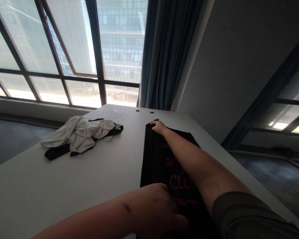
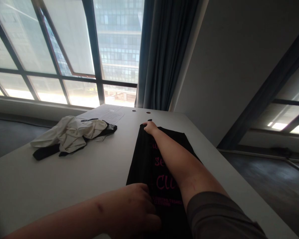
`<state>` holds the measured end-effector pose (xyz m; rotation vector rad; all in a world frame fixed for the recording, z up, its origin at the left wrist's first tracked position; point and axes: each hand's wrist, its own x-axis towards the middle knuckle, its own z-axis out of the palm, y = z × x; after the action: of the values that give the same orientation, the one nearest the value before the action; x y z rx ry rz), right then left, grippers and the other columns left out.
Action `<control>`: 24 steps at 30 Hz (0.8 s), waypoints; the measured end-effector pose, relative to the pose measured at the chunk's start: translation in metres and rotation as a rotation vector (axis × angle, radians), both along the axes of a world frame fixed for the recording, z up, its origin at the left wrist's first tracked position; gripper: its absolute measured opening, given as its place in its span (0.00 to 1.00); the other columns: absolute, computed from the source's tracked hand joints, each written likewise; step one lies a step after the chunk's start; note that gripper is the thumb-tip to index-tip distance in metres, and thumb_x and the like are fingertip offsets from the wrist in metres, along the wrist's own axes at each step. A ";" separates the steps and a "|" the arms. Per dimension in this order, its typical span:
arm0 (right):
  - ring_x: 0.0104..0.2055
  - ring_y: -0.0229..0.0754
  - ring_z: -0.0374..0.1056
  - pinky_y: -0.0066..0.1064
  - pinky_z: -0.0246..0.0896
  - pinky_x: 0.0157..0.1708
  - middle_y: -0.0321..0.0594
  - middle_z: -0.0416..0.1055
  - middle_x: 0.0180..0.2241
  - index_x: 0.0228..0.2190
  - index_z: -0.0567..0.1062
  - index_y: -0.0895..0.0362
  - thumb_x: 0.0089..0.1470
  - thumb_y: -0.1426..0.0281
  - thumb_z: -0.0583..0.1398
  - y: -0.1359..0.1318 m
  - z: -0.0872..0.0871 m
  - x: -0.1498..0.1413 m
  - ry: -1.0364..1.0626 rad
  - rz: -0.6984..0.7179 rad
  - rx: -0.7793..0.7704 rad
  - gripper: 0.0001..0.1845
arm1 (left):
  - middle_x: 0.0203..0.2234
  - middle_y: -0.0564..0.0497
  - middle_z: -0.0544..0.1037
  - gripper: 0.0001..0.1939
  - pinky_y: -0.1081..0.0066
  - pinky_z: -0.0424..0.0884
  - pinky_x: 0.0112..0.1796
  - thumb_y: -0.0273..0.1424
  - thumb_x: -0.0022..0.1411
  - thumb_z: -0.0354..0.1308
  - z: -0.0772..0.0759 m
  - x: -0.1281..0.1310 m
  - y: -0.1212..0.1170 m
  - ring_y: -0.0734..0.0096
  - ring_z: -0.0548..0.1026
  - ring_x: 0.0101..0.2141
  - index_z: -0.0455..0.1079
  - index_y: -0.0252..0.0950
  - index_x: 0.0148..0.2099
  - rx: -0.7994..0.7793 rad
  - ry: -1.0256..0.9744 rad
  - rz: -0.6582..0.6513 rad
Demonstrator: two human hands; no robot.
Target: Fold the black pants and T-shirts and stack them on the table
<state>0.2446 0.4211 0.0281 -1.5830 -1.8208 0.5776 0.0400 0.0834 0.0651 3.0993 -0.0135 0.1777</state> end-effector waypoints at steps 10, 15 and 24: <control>0.53 0.50 0.74 0.48 0.73 0.53 0.47 0.73 0.57 0.57 0.75 0.56 0.68 0.61 0.64 0.000 -0.010 0.022 -0.136 -0.062 -0.036 0.20 | 0.54 0.57 0.80 0.12 0.59 0.65 0.60 0.35 0.77 0.53 -0.006 0.005 -0.008 0.64 0.75 0.53 0.78 0.43 0.48 0.064 -0.187 -0.042; 0.67 0.60 0.65 0.46 0.56 0.69 0.53 0.73 0.61 0.59 0.78 0.57 0.59 0.64 0.68 -0.023 -0.055 0.059 -0.311 -0.128 -0.089 0.28 | 0.64 0.62 0.74 0.16 0.57 0.66 0.64 0.38 0.80 0.49 -0.065 0.018 -0.010 0.65 0.70 0.63 0.79 0.51 0.54 0.155 -0.186 -0.062; 0.75 0.54 0.50 0.43 0.41 0.74 0.52 0.60 0.71 0.67 0.69 0.60 0.70 0.61 0.54 -0.038 -0.094 0.067 -0.444 -0.093 0.050 0.30 | 0.71 0.49 0.66 0.23 0.46 0.72 0.61 0.46 0.79 0.47 -0.100 0.023 -0.022 0.48 0.69 0.67 0.65 0.54 0.71 0.092 -0.140 0.106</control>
<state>0.3117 0.3829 -0.0658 -1.8573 -2.0400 0.1396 0.0633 0.0611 -0.0352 3.1738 0.1424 0.4093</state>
